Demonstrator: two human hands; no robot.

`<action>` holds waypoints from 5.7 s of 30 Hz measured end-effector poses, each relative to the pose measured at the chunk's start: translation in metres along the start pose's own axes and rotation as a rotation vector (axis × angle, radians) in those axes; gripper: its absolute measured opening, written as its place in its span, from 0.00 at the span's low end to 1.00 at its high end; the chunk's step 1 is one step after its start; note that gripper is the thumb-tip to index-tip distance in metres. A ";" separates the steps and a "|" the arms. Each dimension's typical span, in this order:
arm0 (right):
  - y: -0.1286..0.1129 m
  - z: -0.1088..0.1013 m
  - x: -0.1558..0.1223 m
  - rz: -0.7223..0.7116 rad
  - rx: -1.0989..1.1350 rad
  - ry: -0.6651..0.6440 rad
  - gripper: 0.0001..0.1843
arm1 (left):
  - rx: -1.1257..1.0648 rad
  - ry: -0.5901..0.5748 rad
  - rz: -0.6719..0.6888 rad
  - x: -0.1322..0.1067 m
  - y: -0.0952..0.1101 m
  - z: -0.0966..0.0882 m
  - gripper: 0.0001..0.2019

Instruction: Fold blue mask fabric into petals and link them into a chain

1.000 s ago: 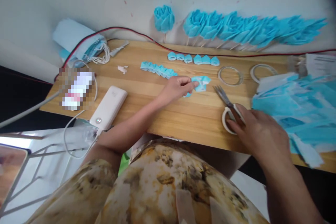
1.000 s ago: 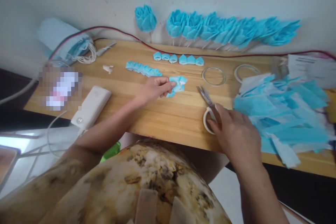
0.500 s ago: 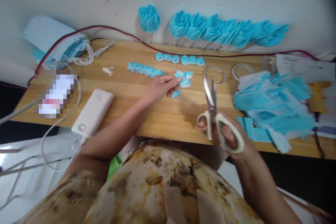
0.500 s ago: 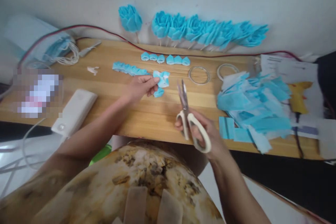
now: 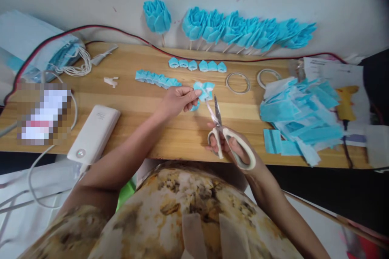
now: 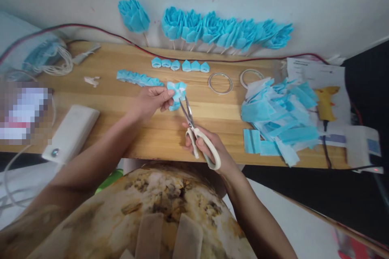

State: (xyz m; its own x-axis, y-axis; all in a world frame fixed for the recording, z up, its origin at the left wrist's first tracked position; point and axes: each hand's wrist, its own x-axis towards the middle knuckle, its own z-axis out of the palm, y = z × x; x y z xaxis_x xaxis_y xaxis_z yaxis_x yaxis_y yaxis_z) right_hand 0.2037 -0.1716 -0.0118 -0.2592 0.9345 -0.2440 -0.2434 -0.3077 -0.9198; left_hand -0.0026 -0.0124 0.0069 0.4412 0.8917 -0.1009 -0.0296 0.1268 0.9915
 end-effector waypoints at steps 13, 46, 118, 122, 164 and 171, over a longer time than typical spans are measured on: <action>-0.003 0.014 0.018 -0.085 0.061 0.074 0.30 | 0.102 -0.164 -0.009 -0.003 0.000 0.001 0.22; 0.001 0.011 0.009 -0.103 -0.007 0.034 0.32 | 0.151 -0.251 0.053 -0.006 0.006 -0.002 0.22; 0.009 0.001 0.008 -0.056 0.048 -0.125 0.32 | -0.356 -0.064 -0.222 -0.005 0.008 0.005 0.10; 0.013 -0.003 0.007 -0.063 0.060 -0.118 0.31 | -0.431 -0.157 -0.277 -0.005 0.006 0.006 0.10; 0.008 0.029 0.018 -0.249 0.154 0.046 0.27 | -0.460 -0.113 -0.204 -0.012 0.008 0.020 0.24; 0.013 0.028 0.017 -0.249 0.135 -0.015 0.28 | -0.447 -0.349 -0.266 -0.020 0.008 0.019 0.26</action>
State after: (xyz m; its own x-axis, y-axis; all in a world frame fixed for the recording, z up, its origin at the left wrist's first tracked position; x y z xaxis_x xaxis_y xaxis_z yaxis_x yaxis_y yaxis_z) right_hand 0.1694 -0.1646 -0.0194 -0.1892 0.9819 -0.0107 -0.4230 -0.0913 -0.9015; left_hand 0.0055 -0.0380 0.0182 0.7498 0.6197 -0.2317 -0.2172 0.5614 0.7985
